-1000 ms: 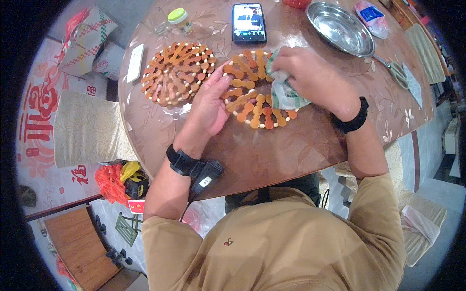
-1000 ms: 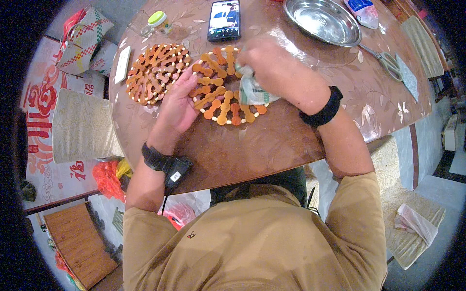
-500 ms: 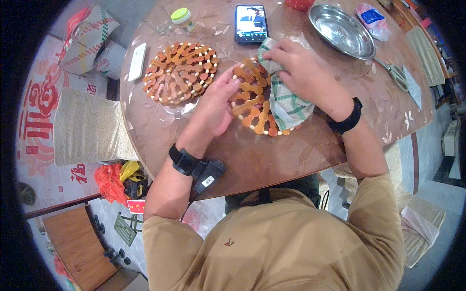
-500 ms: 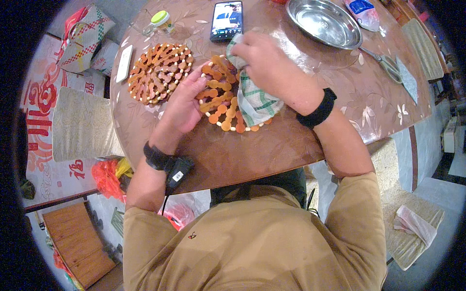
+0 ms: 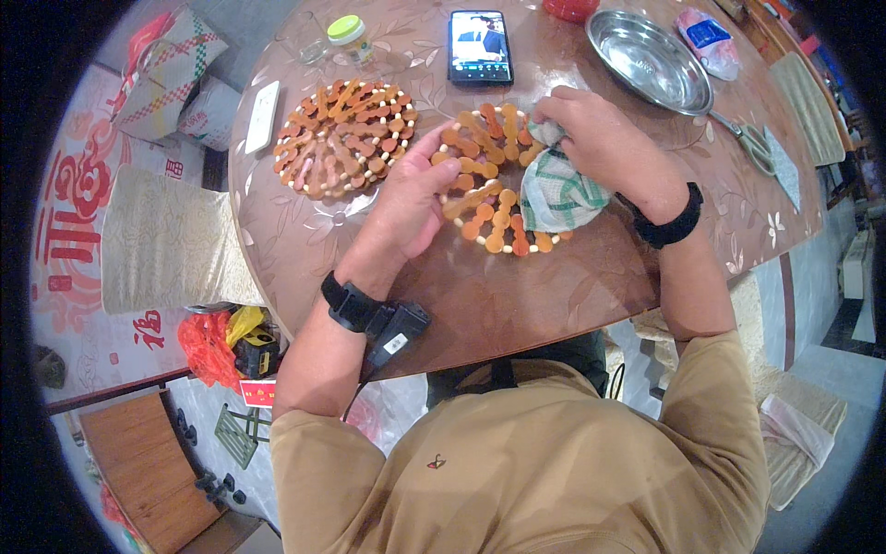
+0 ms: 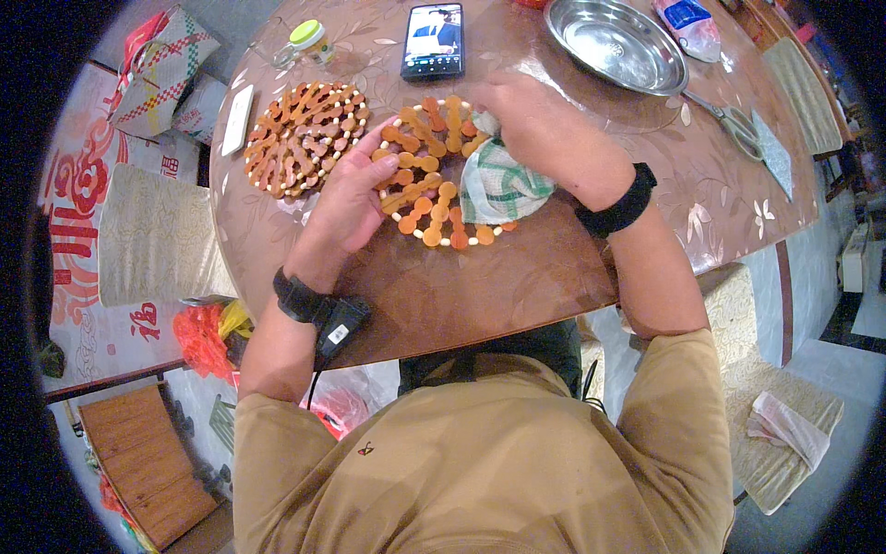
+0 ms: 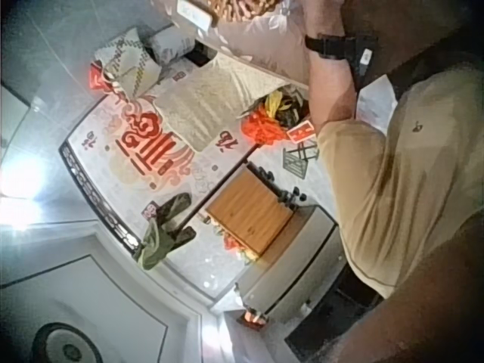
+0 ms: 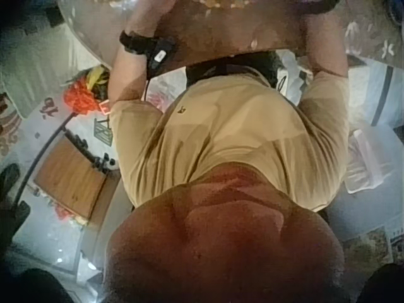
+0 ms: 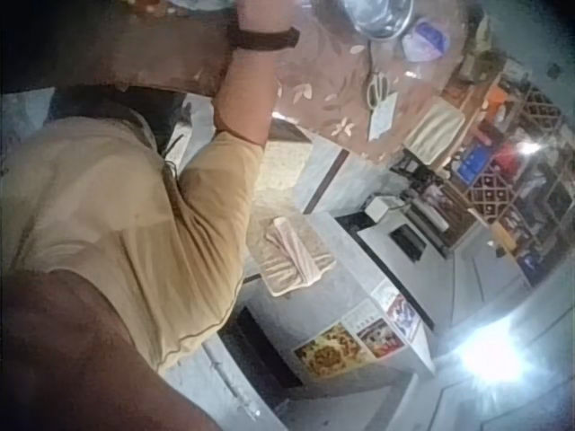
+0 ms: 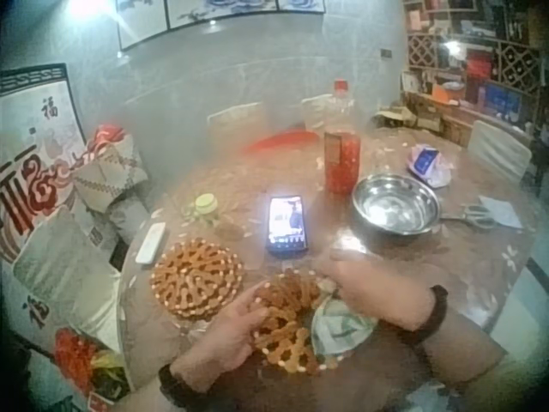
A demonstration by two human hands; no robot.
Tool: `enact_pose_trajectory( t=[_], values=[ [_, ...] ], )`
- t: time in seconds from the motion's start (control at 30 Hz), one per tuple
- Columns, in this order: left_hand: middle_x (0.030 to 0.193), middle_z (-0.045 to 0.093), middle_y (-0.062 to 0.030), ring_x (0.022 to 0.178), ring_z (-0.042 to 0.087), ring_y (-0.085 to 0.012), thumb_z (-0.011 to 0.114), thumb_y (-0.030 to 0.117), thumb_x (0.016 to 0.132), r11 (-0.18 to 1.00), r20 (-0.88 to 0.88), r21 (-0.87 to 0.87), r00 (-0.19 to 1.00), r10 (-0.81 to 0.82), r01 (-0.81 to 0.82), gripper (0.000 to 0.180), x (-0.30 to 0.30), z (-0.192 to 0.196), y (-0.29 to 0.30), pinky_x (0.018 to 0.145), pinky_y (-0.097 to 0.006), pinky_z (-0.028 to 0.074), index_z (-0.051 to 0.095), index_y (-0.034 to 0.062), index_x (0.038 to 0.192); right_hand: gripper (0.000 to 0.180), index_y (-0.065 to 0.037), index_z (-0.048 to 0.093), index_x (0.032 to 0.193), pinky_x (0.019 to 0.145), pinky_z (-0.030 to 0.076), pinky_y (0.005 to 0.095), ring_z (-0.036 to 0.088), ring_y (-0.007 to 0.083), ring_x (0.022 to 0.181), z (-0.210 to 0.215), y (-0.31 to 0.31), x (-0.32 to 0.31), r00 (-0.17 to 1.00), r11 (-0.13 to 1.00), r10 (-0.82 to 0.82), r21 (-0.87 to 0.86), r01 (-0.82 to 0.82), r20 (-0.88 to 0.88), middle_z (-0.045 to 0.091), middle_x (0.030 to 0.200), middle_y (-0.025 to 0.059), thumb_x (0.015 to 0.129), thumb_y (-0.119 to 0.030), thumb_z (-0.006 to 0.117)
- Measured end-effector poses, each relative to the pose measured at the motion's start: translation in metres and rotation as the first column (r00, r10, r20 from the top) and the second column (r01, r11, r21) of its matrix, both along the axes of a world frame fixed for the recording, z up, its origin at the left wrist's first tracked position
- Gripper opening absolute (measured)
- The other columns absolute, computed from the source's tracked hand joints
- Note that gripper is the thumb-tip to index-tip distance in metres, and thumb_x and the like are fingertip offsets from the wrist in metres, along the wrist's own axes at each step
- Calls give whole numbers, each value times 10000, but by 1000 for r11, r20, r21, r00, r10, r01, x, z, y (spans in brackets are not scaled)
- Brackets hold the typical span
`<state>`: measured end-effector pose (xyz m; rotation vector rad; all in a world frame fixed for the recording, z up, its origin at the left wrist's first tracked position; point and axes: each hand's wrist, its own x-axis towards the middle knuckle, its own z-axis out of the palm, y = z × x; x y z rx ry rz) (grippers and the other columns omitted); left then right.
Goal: The person wipes a circular decorative object made of small wooden pieces with a cloth. They then wipe a white rectangular object and a metal bowl before returning to wipe the wooden object again. The person handles the items one at a time, rotating them to clean different sides.
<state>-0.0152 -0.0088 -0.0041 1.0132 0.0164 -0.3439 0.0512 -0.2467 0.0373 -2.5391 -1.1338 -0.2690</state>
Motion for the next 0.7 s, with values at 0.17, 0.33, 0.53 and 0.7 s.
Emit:
enact_pose_trajectory(
  t=[0.17, 0.33, 0.53, 0.7],
  values=[
    [1285, 565, -122, 1148, 579, -199, 458, 1, 955, 1000, 2, -16, 1000, -2, 2, 486, 1, 1, 0, 992, -353, 487, 373, 30, 1434, 408, -5, 549, 1158, 870, 488, 426, 569, 415, 1016, 12, 13, -4, 991, 984, 118, 145, -107, -68, 572, 1120, 197, 757, 47, 608],
    [1311, 559, -112, 1145, 599, -226, 489, -30, 872, 998, 33, -54, 999, -18, 20, 559, 3, -6, 3, 991, -374, 497, 384, 16, 1420, 485, -40, 514, 1229, 883, 478, 422, 568, 384, 1054, -8, 34, -24, 974, 937, 226, 279, -210, -26, 547, 1141, 167, 761, 41, 612],
    [1278, 554, -121, 1115, 590, -198, 425, -121, 838, 995, 32, -85, 998, -52, 55, 624, 6, -3, 6, 958, -328, 502, 352, 6, 1444, 267, 13, 652, 962, 875, 489, 410, 607, 367, 989, 13, 34, -35, 843, 886, 453, 255, -388, -292, 625, 980, 180, 709, 73, 591],
    [1297, 540, -146, 1105, 598, -221, 418, -139, 832, 995, 17, -95, 1000, -22, 23, 635, 4, -1, 2, 929, -329, 529, 345, 8, 1445, 238, 6, 677, 894, 858, 492, 396, 609, 356, 988, 15, 11, -20, 923, 970, 240, 34, -241, -301, 639, 942, 183, 691, 87, 583]
  ],
)
